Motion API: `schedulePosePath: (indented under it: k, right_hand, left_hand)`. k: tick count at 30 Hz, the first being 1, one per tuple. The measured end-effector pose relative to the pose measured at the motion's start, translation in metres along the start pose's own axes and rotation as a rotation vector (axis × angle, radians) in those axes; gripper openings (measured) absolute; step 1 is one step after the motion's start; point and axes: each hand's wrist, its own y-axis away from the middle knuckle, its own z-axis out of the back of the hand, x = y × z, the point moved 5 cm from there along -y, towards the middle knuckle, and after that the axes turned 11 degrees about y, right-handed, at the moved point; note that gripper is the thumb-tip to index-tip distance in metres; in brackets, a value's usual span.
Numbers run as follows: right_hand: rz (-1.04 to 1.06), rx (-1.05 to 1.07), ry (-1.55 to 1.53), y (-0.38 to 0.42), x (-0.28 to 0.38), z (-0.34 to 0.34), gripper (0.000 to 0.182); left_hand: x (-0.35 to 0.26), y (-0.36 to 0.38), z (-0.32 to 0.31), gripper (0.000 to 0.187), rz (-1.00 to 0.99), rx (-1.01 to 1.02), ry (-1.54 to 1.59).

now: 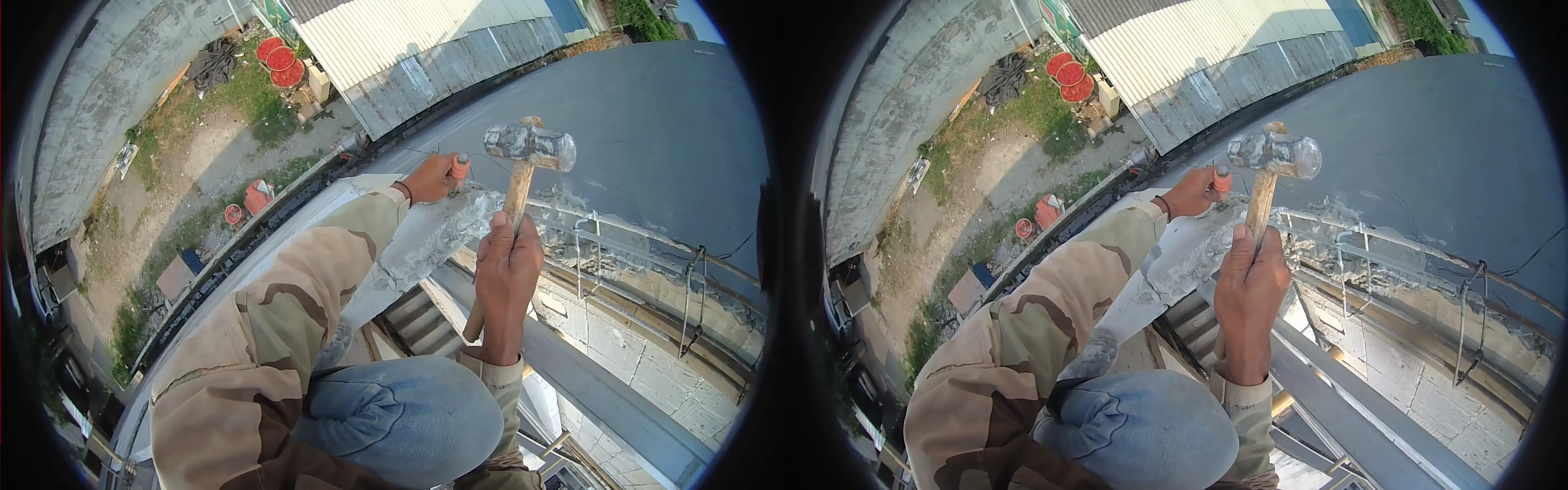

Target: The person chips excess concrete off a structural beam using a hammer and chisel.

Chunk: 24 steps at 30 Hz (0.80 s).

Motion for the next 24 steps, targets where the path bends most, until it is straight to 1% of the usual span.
schedulePosePath:
  k: [2,4,6,7,8,9,10,11,13,14,16,17,19,21,22,23,24]
  right_hand:
    - [0.015,-0.014,0.007,-0.005,0.007,-0.001,0.031]
    - [0.081,-0.074,0.132,-0.009,0.013,-0.001,0.031]
    - [0.075,-0.085,0.165,-0.013,0.010,-0.015,0.030]
    - [0.073,-0.104,0.198,-0.017,0.006,-0.022,0.030]
    - [0.076,-0.108,0.201,-0.024,-0.012,-0.037,0.030]
    - [0.064,-0.093,0.299,-0.032,-0.039,-0.059,0.030]
    - [0.048,-0.077,0.398,-0.038,-0.054,-0.069,0.030]
    - [0.047,-0.083,0.401,-0.044,-0.053,-0.068,0.030]
    - [-0.145,-0.023,0.083,-0.051,-0.056,-0.068,0.031]
    - [-0.159,-0.010,0.094,-0.043,-0.057,-0.063,0.031]
    - [-0.021,-0.138,0.200,-0.036,-0.015,-0.034,0.032]
    - [-0.008,-0.140,0.249,-0.032,-0.007,-0.028,0.032]
    - [0.039,-0.145,0.298,-0.036,-0.030,-0.042,0.033]
    - [0.081,-0.148,0.347,-0.037,-0.048,-0.050,0.035]
    - [-0.045,-0.041,0.268,-0.041,-0.061,-0.056,0.033]
    - [-0.168,0.072,0.186,-0.044,-0.074,-0.066,0.031]
    - [-0.162,0.077,0.186,-0.041,-0.063,-0.065,0.031]
  left_hand:
    - [-0.001,0.000,-0.003,0.026,0.007,0.019,-0.018]
    - [-0.006,-0.002,-0.003,0.027,0.026,0.037,-0.010]
    - [-0.010,0.000,-0.004,0.028,0.042,0.051,0.000]
    - [-0.013,0.000,-0.004,0.028,0.002,0.037,-0.038]
    - [-0.016,-0.001,-0.005,0.028,-0.040,0.022,-0.075]
    - [-0.014,-0.001,-0.007,0.028,-0.044,0.023,-0.070]
    - [-0.005,0.001,-0.006,0.028,-0.003,0.014,-0.058]
    - [0.003,0.000,-0.002,0.028,0.038,0.005,-0.048]
    - [0.009,-0.007,0.008,0.028,0.053,0.001,0.005]
    - [0.015,0.000,0.006,0.028,0.089,0.003,0.063]
    - [0.014,0.001,0.005,0.026,0.111,0.012,0.054]
    - [0.009,0.002,0.003,0.026,0.089,0.025,0.041]
    - [-0.002,0.001,0.000,0.025,0.057,0.030,0.028]
    - [-0.012,0.004,-0.006,0.026,-0.016,0.068,-0.136]
    - [-0.012,0.004,-0.006,0.026,-0.026,0.070,-0.139]
    - [-0.008,0.006,-0.003,0.027,0.016,0.055,-0.030]
    - [0.001,0.009,0.000,0.028,0.064,0.032,0.083]
